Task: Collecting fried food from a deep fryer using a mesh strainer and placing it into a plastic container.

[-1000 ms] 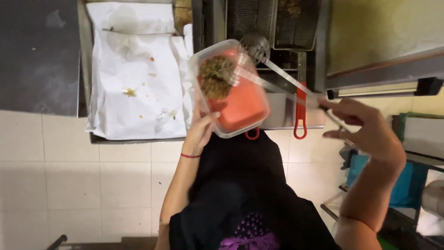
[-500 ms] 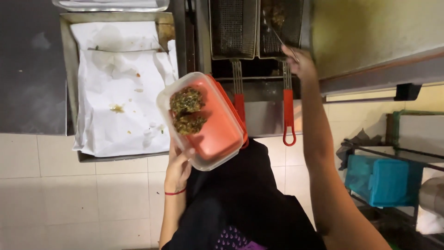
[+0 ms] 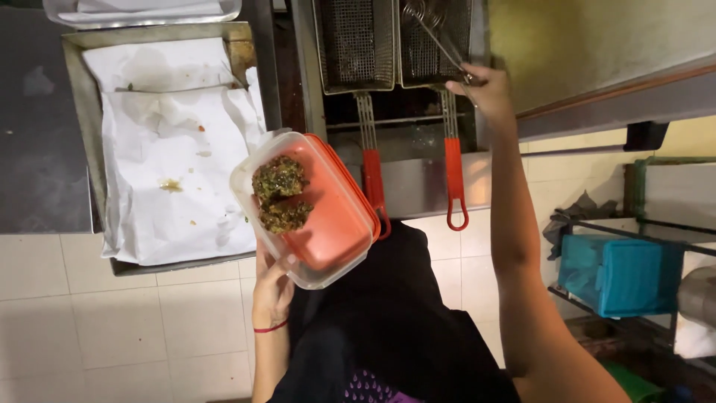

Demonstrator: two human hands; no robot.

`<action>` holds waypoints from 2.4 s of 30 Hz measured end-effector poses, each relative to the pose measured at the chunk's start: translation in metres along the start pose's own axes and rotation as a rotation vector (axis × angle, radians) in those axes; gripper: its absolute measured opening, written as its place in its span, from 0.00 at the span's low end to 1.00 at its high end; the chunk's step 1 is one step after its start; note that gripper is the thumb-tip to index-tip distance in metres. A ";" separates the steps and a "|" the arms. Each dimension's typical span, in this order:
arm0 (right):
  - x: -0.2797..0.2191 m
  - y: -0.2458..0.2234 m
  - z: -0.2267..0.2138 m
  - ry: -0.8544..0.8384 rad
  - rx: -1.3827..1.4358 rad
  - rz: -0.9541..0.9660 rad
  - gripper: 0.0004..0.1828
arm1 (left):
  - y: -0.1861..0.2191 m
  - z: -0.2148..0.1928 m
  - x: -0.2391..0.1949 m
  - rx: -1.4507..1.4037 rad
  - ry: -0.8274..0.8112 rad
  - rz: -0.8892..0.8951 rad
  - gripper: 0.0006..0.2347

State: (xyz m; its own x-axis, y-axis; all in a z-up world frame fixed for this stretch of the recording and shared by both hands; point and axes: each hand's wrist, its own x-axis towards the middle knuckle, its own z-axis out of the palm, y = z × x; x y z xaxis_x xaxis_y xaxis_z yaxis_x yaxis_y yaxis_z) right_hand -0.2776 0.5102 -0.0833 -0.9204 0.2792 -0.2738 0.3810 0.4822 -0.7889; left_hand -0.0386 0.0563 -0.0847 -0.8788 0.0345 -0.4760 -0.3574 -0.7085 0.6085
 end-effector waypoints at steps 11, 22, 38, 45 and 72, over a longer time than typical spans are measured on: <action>0.154 0.003 0.015 0.222 -1.056 -0.377 0.33 | -0.010 0.003 -0.011 -0.023 0.042 0.026 0.36; 0.210 0.071 0.006 0.319 -1.297 -0.404 0.12 | -0.012 -0.013 -0.031 -0.071 0.075 0.053 0.33; 0.143 0.106 -0.032 0.352 -1.627 -0.231 0.12 | -0.010 -0.006 -0.024 -0.039 0.068 0.032 0.37; -0.070 -0.020 -0.091 0.233 -0.731 -0.473 0.22 | 0.007 0.024 -0.006 -0.032 0.002 0.143 0.40; -0.272 -0.154 -0.057 -0.313 -0.545 -0.334 0.38 | 0.008 0.058 0.029 -0.101 -0.280 0.297 0.48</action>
State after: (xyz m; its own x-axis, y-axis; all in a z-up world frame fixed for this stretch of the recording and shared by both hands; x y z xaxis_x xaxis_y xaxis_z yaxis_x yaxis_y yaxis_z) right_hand -0.0809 0.4078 0.1443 -0.9466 -0.1678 -0.2753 -0.0108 0.8700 -0.4930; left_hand -0.0853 0.0920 -0.0568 -0.9960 -0.0008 -0.0897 -0.0553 -0.7817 0.6211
